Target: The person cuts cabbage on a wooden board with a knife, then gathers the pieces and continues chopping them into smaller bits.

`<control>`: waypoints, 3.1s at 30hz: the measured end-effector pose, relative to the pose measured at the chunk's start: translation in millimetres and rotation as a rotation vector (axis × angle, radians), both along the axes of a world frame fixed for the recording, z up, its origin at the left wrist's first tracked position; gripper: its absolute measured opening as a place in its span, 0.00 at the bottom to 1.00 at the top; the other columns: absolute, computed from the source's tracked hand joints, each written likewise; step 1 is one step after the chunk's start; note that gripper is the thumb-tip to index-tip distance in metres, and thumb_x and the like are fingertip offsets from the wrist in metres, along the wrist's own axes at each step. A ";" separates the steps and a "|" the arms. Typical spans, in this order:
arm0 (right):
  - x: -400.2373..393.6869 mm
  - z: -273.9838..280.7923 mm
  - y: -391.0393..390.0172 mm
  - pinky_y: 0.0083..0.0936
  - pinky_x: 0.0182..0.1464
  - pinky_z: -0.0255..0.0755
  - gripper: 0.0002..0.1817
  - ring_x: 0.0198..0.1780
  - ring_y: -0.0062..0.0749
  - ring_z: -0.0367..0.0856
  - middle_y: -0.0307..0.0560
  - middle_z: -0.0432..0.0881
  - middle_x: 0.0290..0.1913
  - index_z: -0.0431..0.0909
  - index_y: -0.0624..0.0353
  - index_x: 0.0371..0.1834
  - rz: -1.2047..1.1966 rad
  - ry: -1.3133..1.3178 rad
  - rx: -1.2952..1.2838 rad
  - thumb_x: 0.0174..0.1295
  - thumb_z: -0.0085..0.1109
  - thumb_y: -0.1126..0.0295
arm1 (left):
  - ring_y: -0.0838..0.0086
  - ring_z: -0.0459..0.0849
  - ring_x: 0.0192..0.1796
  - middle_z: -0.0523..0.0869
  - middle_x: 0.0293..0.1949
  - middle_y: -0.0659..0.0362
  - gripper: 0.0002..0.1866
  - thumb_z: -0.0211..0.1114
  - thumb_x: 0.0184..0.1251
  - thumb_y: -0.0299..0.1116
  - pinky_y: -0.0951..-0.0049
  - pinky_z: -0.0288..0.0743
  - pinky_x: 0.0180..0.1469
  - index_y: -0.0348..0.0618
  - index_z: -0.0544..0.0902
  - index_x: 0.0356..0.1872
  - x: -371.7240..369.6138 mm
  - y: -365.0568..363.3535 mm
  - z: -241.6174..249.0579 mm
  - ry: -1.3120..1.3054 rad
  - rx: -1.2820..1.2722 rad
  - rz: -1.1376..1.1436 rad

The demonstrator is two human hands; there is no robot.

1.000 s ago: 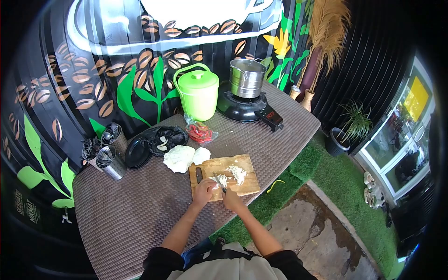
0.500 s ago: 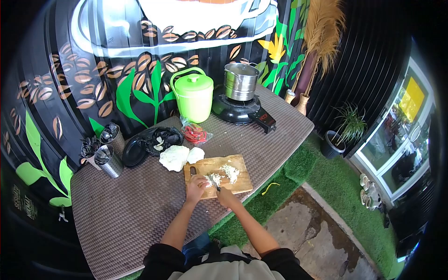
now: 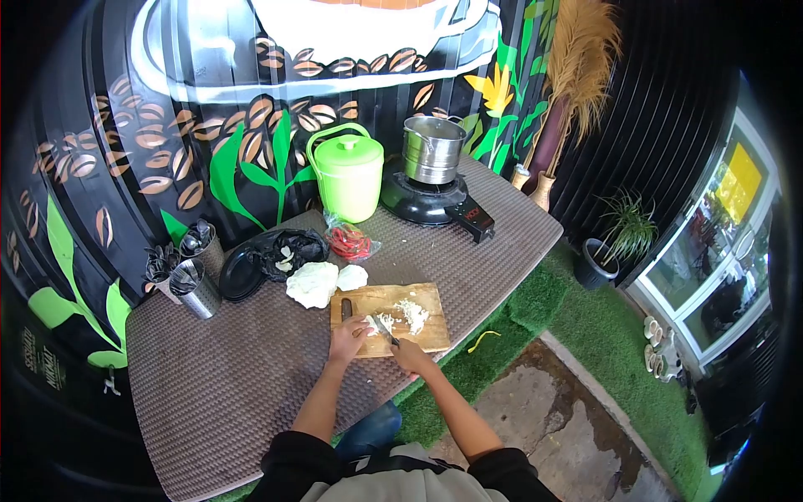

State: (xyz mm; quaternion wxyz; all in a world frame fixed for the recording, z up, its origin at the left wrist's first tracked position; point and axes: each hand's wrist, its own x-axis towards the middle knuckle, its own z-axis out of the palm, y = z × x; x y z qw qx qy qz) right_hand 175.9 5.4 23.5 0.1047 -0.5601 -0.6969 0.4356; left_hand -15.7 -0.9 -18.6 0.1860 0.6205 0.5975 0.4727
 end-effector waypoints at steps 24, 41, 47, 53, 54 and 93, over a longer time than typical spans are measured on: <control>-35.8 -23.6 -33.4 0.57 0.45 0.69 0.20 0.42 0.74 0.75 0.78 0.77 0.36 0.68 0.70 0.43 -0.235 0.028 0.241 0.69 0.46 0.58 | 0.63 0.81 0.51 0.85 0.46 0.57 0.10 0.71 0.55 0.36 0.67 0.75 0.53 0.42 0.85 0.35 1.4 2.2 15.4 0.115 0.043 0.053; -46.7 25.8 5.9 0.54 0.44 0.74 0.22 0.41 0.68 0.80 0.75 0.80 0.37 0.69 0.71 0.44 -0.153 -0.130 0.053 0.69 0.46 0.56 | 0.63 0.82 0.47 0.86 0.45 0.57 0.11 0.69 0.57 0.38 0.66 0.76 0.50 0.43 0.88 0.36 -5.9 1.2 12.6 0.239 0.081 0.002; -51.5 -6.3 -31.8 0.56 0.44 0.73 0.20 0.41 0.68 0.80 0.74 0.80 0.37 0.67 0.67 0.46 -0.208 -0.193 0.196 0.69 0.46 0.57 | 0.63 0.82 0.49 0.86 0.45 0.57 0.12 0.69 0.57 0.38 0.66 0.75 0.51 0.43 0.88 0.38 -3.2 -1.7 16.0 0.229 0.051 0.027; -65.1 -15.0 -23.2 0.54 0.47 0.73 0.19 0.44 0.67 0.80 0.73 0.80 0.39 0.65 0.64 0.49 -0.269 -0.281 0.198 0.69 0.45 0.57 | 0.63 0.81 0.50 0.85 0.47 0.57 0.14 0.68 0.58 0.41 0.65 0.74 0.52 0.43 0.88 0.39 -3.5 -2.7 12.0 0.224 0.057 0.004; -65.0 -13.9 -17.5 0.54 0.47 0.73 0.19 0.44 0.67 0.80 0.73 0.80 0.39 0.66 0.65 0.49 -0.244 -0.258 0.213 0.69 0.45 0.56 | 0.63 0.81 0.50 0.85 0.47 0.57 0.14 0.68 0.58 0.41 0.65 0.74 0.52 0.43 0.88 0.39 -2.5 -3.5 11.8 0.225 0.057 0.001; -31.6 20.4 -3.2 0.37 0.16 0.76 0.22 0.17 0.49 0.80 0.67 0.81 0.28 0.68 0.74 0.45 -0.121 0.001 -0.115 0.69 0.43 0.59 | 0.66 0.82 0.46 0.85 0.41 0.59 0.09 0.72 0.54 0.37 0.68 0.77 0.47 0.46 0.89 0.33 7.0 -9.5 8.0 0.078 0.018 0.109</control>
